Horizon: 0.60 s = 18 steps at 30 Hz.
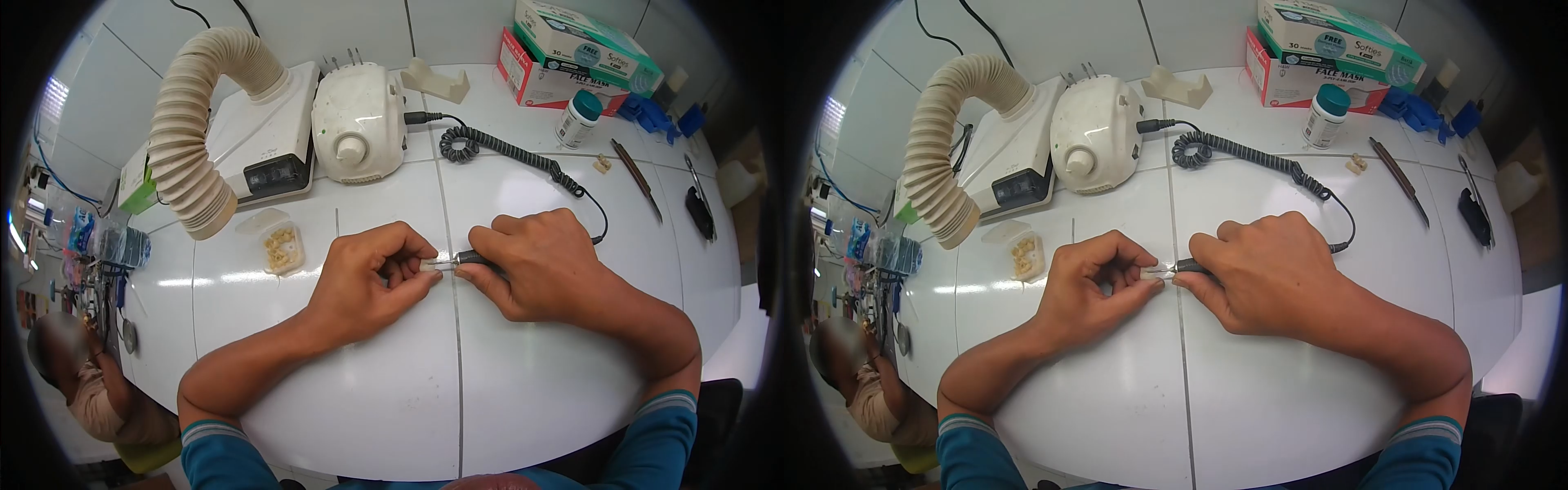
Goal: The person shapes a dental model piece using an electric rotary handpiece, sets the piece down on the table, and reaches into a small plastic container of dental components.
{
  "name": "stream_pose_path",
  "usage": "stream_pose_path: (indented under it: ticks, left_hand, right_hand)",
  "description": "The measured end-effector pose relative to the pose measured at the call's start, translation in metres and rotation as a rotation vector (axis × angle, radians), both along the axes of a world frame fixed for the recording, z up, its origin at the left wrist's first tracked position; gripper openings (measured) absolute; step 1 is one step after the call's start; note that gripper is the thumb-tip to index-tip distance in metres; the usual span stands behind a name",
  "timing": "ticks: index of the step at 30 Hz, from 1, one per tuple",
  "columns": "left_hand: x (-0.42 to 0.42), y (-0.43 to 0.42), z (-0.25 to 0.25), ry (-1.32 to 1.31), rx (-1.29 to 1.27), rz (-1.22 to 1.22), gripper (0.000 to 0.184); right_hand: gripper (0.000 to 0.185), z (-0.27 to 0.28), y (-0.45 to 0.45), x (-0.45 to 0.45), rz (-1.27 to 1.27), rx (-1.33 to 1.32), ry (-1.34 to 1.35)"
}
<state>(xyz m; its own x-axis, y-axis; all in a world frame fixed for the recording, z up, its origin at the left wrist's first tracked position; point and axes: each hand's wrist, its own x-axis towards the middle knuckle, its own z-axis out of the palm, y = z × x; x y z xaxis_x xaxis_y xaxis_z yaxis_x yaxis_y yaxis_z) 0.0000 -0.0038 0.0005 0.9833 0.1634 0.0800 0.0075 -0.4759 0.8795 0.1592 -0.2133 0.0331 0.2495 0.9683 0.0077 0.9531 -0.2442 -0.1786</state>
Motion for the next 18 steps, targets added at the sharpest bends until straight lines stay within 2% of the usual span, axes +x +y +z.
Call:
stream_pose_path:
  ticks: [9,18]
  left_hand:
    - [0.0001,0.0053,-0.0011,-0.083,0.013,-0.016,0.024]
    - [0.0024,0.0057,0.0024,-0.034,-0.079,0.011,0.033]
  right_hand:
    - [0.041,0.0017,-0.0018,0.0039,-0.02,0.012,0.085]
    - [0.04,0.0021,-0.0002,0.0061,-0.016,0.023,0.112]
